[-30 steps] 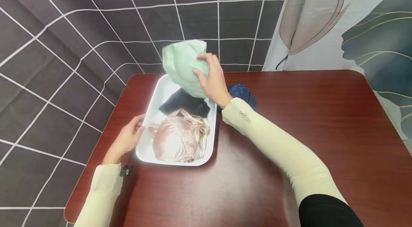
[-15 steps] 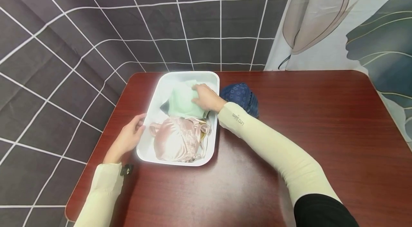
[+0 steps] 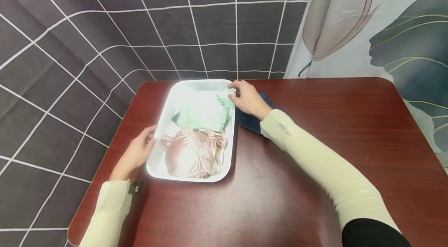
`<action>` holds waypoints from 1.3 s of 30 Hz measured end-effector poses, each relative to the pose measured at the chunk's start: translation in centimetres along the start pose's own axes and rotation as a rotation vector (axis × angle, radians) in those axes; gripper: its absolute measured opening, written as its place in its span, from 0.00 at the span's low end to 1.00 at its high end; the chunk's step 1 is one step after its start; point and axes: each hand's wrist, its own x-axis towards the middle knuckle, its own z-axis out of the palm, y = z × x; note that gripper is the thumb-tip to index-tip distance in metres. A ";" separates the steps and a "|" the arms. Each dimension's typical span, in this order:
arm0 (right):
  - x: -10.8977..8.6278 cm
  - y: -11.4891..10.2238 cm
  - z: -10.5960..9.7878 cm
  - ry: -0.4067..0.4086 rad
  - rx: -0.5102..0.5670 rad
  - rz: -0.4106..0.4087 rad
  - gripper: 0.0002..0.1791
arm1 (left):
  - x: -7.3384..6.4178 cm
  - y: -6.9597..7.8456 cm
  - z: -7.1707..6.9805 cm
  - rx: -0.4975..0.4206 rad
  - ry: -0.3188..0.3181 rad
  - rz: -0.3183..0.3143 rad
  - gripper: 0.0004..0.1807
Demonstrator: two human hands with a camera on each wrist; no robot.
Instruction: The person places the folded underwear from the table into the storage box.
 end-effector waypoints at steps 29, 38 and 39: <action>-4.1 8.0 -2.7 -0.154 -0.072 0.307 0.44 | -0.1 0.5 0.0 0.020 -0.002 -0.020 0.24; -4.4 7.9 -1.8 -0.128 -0.019 0.247 0.37 | -0.1 0.3 0.0 0.014 0.007 -0.016 0.24; -4.5 7.8 -1.8 -0.107 -0.016 0.234 0.36 | -0.1 0.3 0.0 0.013 0.007 -0.015 0.24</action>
